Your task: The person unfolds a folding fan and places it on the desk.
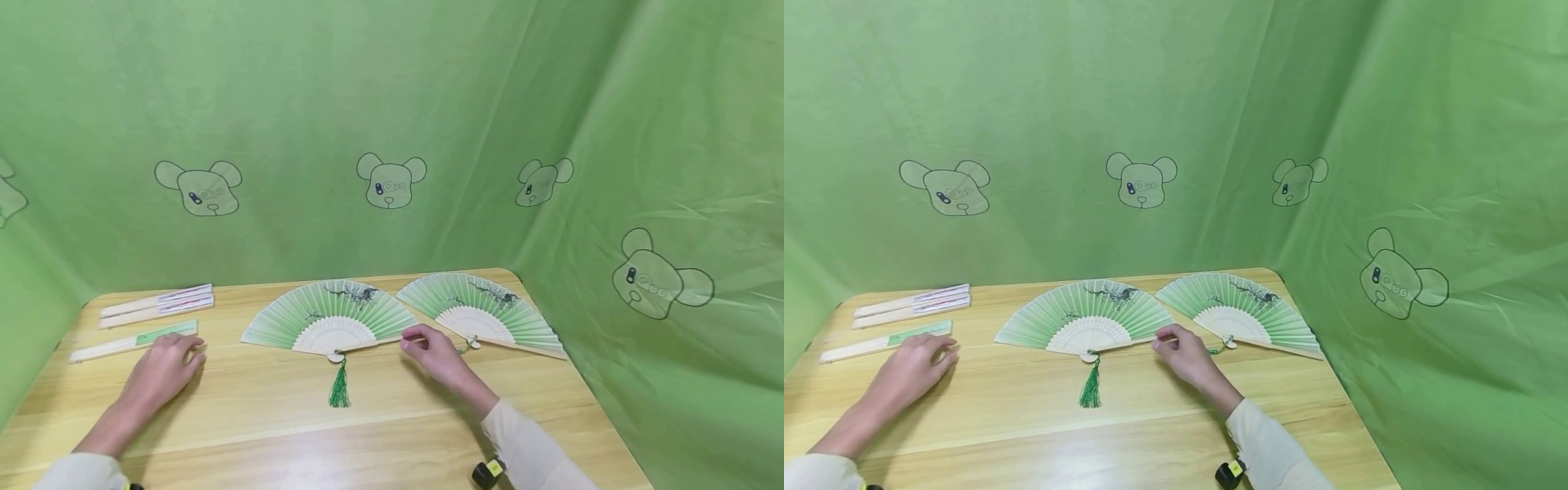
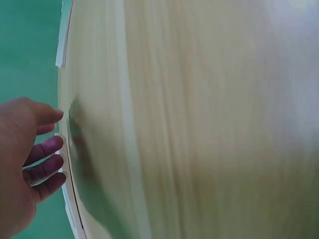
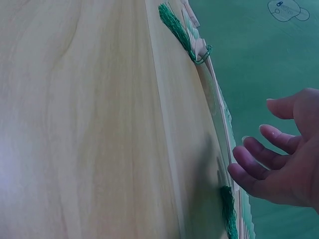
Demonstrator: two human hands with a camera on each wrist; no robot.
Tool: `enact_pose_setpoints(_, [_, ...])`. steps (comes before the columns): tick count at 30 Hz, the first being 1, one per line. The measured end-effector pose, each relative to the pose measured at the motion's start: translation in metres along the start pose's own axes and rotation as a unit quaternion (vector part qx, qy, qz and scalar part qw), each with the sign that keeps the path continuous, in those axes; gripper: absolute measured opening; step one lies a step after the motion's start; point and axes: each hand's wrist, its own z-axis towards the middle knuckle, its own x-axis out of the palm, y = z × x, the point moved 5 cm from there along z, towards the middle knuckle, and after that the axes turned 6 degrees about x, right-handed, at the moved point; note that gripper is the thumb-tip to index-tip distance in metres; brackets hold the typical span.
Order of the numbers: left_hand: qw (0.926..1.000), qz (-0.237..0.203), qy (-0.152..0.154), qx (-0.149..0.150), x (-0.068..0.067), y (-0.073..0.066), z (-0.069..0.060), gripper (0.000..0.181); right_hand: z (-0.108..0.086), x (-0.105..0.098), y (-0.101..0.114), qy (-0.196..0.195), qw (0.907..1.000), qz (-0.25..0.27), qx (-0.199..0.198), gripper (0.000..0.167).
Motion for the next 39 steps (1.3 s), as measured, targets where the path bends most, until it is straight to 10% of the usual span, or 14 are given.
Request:
enact_pose_setpoints(9, [0.9994, 0.023, -0.009, 0.025, -0.008, 0.017, -0.003, 0.044, 0.0, 0.0, 0.01, -0.009, 0.9988, -0.029, -0.037, 0.032])
enact_pose_setpoints(39, [0.9936, -0.003, 0.103, -0.044, -0.013, 0.067, -0.019, 0.073, -0.003, 0.015, 0.037, -0.007, 0.9864, -0.106, -0.126, 0.041])
